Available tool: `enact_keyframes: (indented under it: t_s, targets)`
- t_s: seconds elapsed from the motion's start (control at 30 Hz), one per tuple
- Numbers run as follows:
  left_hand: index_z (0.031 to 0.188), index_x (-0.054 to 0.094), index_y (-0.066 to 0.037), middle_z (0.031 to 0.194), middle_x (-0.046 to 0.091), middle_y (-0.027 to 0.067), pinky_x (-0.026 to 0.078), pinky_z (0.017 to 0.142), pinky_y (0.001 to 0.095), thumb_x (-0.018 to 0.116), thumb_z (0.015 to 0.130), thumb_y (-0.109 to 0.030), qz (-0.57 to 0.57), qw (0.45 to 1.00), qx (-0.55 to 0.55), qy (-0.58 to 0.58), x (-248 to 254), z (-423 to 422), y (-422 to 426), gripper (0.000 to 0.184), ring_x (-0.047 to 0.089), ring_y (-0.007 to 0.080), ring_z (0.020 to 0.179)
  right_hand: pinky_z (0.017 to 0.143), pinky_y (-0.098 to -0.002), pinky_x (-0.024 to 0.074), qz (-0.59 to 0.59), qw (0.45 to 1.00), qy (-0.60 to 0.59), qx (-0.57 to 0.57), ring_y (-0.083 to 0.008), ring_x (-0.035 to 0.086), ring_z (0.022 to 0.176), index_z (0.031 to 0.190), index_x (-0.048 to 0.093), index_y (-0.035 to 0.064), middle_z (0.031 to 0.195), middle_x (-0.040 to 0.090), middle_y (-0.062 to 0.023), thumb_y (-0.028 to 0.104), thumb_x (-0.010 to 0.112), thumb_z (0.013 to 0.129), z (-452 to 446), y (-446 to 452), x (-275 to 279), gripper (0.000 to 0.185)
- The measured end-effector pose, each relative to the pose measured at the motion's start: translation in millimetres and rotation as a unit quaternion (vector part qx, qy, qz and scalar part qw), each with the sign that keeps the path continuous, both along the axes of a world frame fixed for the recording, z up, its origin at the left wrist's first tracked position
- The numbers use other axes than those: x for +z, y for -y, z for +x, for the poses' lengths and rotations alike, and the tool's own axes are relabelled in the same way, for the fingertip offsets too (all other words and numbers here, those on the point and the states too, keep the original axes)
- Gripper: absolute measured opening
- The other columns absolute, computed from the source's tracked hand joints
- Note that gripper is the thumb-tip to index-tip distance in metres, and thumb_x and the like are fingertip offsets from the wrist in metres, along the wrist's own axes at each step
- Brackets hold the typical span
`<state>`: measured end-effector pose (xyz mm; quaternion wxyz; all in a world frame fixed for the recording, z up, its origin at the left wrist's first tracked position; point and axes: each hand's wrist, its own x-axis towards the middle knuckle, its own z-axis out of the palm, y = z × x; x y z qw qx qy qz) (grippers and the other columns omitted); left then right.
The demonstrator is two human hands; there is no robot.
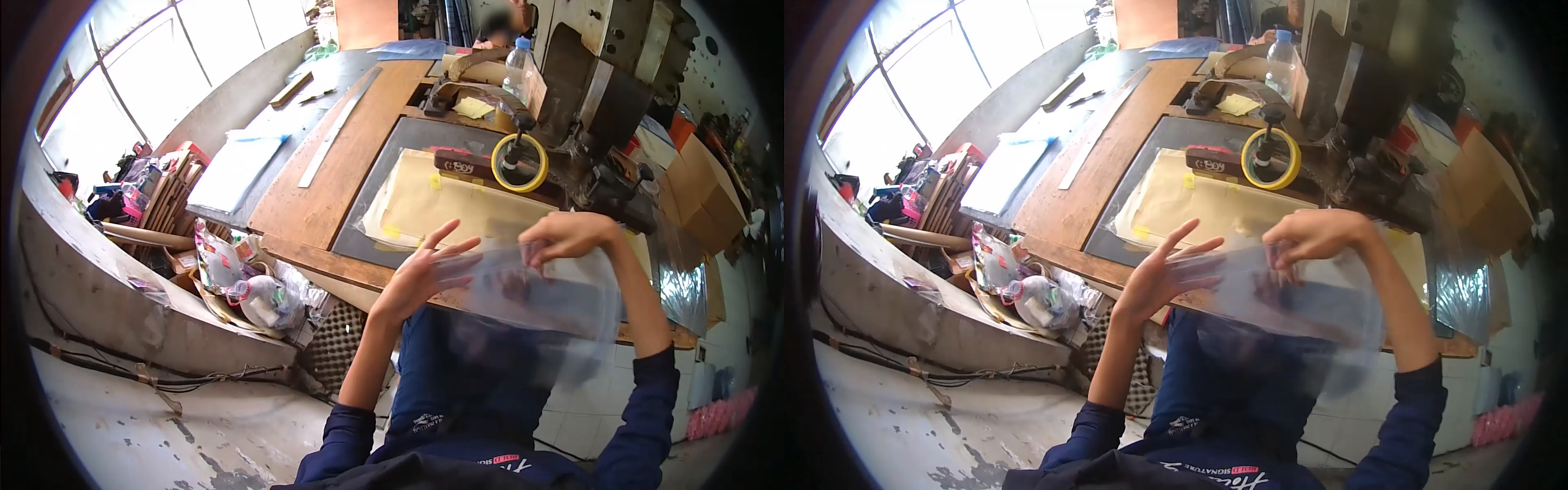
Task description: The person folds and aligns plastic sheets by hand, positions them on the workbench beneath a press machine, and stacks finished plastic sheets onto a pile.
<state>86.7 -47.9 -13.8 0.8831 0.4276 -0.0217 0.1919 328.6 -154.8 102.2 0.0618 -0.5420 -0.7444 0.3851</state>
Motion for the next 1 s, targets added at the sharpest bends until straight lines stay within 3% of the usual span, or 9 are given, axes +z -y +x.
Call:
enact_keyframes:
  t_s: [0.03,0.1,0.2,0.27,0.47,0.57,0.67,0.77,1.0]
  targets:
    - [0.144,0.016,-0.008,0.138,0.027,0.0322,0.035,0.101,0.0524,0.045,0.092,-0.043,-0.003,1.0,-0.004,0.004,-1,3,2,0.069,0.034,0.0423,0.127,0.071,-0.0333,0.0485,-0.021,0.999,0.043,-0.026,-0.0191,0.065,0.075,0.085,0.059,0.0018,0.076,0.065,-0.0088,0.011,0.061,0.083,5,-5,-12,0.01]
    - [0.14,0.025,-0.005,0.132,0.04,0.029,0.043,0.096,0.0459,0.035,0.098,-0.021,-0.017,0.999,0.023,-0.02,-2,8,6,0.046,0.044,0.0354,0.122,0.07,-0.0341,0.0488,0.007,0.995,0.084,-0.051,-0.0222,0.064,0.074,0.087,0.06,0.0021,0.076,0.065,-0.0096,0.012,0.062,0.082,9,-3,-32,0.011]
    - [0.135,0.032,-0.008,0.129,0.047,0.0213,0.048,0.09,0.0376,0.029,0.099,-0.015,-0.037,0.996,0.048,-0.072,-2,13,3,0.037,0.051,0.0284,0.115,0.078,-0.0359,0.0471,0.033,0.966,0.223,-0.129,-0.0278,0.061,0.084,0.097,0.061,0.0042,0.089,0.064,-0.0109,0.015,0.067,0.077,-18,7,-49,0.024]
    - [0.133,0.035,-0.008,0.128,0.048,0.0205,0.05,0.088,0.0362,0.028,0.1,-0.017,-0.043,0.995,0.049,-0.079,-6,18,3,0.035,0.053,0.026,0.112,0.088,-0.0397,0.0425,0.388,0.853,0.314,-0.152,-0.0266,0.057,0.096,0.105,0.059,0.0045,0.1,0.062,-0.0103,0.012,0.064,0.076,-39,15,-75,0.03]
    - [0.133,0.033,-0.002,0.128,0.046,0.0247,0.048,0.092,0.0412,0.031,0.099,-0.022,-0.008,0.992,0.079,-0.1,-2,21,0,0.039,0.052,0.0308,0.114,0.089,-0.0387,0.0407,0.491,0.828,0.21,-0.168,-0.0245,0.054,0.097,0.104,0.057,0.005,0.104,0.056,-0.0083,0.007,0.062,0.076,-75,10,-89,0.029]
    - [0.13,0.038,-0.005,0.125,0.051,0.0166,0.048,0.089,0.0326,0.035,0.099,-0.02,-0.094,0.989,0.054,-0.104,-1,13,-6,0.034,0.054,0.022,0.11,0.085,-0.0375,0.041,0.516,0.815,0.196,-0.178,-0.0243,0.054,0.093,0.097,0.056,0.0048,0.098,0.057,-0.0091,0.006,0.061,0.075,-71,11,-107,0.023]
    - [0.13,0.038,-0.005,0.125,0.052,0.0149,0.046,0.088,0.0283,0.037,0.095,-0.007,-0.038,0.988,0.094,-0.119,-4,7,-11,0.035,0.053,0.0189,0.11,0.081,-0.0373,0.041,0.502,0.835,0.154,-0.163,-0.025,0.054,0.087,0.092,0.054,0.0048,0.092,0.056,-0.0097,0.003,0.06,0.073,-64,11,-115,0.019]
    - [0.132,0.035,-0.002,0.126,0.051,0.0182,0.046,0.09,0.0284,0.035,0.085,0.006,0.143,0.962,0.117,-0.2,-4,3,-9,0.048,0.054,0.0196,0.109,0.078,-0.0375,0.0408,0.47,0.861,0.116,-0.156,-0.0258,0.054,0.084,0.094,0.054,0.0044,0.086,0.057,-0.0103,0.001,0.056,0.072,-63,14,-103,0.022]
    - [0.13,0.036,-0.002,0.122,0.054,0.0149,0.043,0.093,0.0279,0.038,0.08,0.013,0.176,0.956,0.157,-0.173,-8,7,-2,0.052,0.053,0.0176,0.111,0.075,-0.0375,0.04,0.404,0.896,0.11,-0.149,-0.0278,0.055,0.083,0.097,0.054,0.0041,0.084,0.057,-0.0108,-0.001,0.05,0.073,-58,12,-84,0.025]
